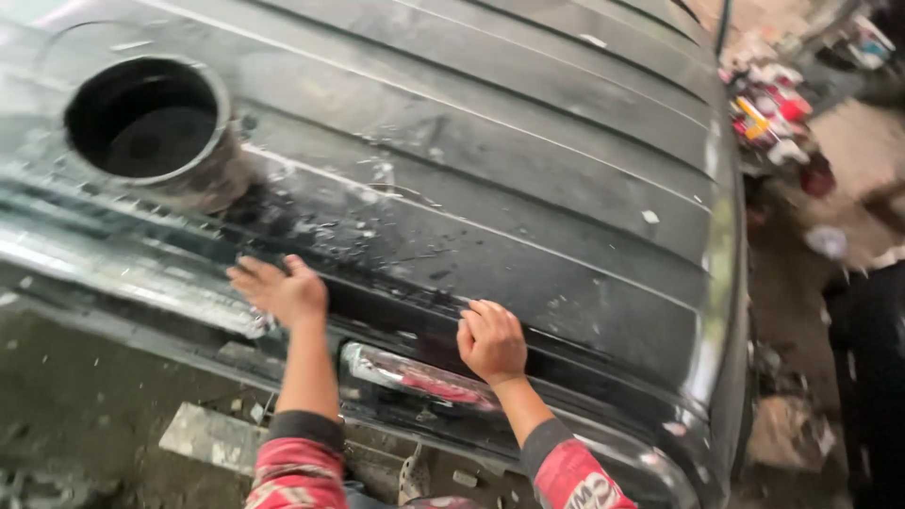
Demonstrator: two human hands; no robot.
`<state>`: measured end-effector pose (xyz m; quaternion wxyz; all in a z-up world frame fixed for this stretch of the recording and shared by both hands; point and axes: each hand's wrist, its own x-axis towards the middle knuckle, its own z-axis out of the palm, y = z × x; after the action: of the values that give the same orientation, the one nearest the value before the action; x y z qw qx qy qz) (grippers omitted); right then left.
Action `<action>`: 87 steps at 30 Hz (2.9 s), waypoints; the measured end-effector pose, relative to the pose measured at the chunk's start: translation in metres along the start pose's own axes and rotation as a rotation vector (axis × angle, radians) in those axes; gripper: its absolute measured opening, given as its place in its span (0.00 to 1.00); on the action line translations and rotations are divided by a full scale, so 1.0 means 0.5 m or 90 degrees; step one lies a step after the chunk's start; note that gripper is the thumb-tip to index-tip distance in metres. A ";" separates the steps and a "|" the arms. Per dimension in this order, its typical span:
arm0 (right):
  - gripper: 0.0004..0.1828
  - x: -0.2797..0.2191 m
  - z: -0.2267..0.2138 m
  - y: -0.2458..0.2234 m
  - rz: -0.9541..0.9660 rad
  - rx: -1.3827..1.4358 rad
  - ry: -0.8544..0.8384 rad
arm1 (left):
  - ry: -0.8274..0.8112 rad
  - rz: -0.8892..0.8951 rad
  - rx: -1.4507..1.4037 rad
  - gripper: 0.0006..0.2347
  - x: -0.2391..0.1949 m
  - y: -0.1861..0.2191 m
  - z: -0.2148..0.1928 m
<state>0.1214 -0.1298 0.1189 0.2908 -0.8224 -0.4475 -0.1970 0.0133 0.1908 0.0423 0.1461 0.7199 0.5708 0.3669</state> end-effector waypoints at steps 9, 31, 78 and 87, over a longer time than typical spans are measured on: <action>0.07 -0.009 0.003 0.009 -0.020 -0.015 -0.006 | -0.136 0.149 -0.046 0.33 -0.282 0.107 -0.060; 0.05 -0.011 0.006 0.015 -0.047 -0.064 -0.013 | -0.037 -0.052 -0.056 0.29 0.055 -0.053 -0.040; 0.03 0.017 0.006 -0.013 0.069 -0.004 0.005 | -0.096 0.136 0.023 0.31 -0.106 -0.029 0.002; 0.03 0.027 -0.001 -0.021 0.053 -0.004 0.027 | -0.198 0.186 0.123 0.28 0.108 -0.116 -0.040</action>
<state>0.1194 -0.1172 0.1305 0.3055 -0.8368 -0.4063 -0.2033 -0.0379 0.2543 0.0391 0.1080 0.8533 0.4636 0.2128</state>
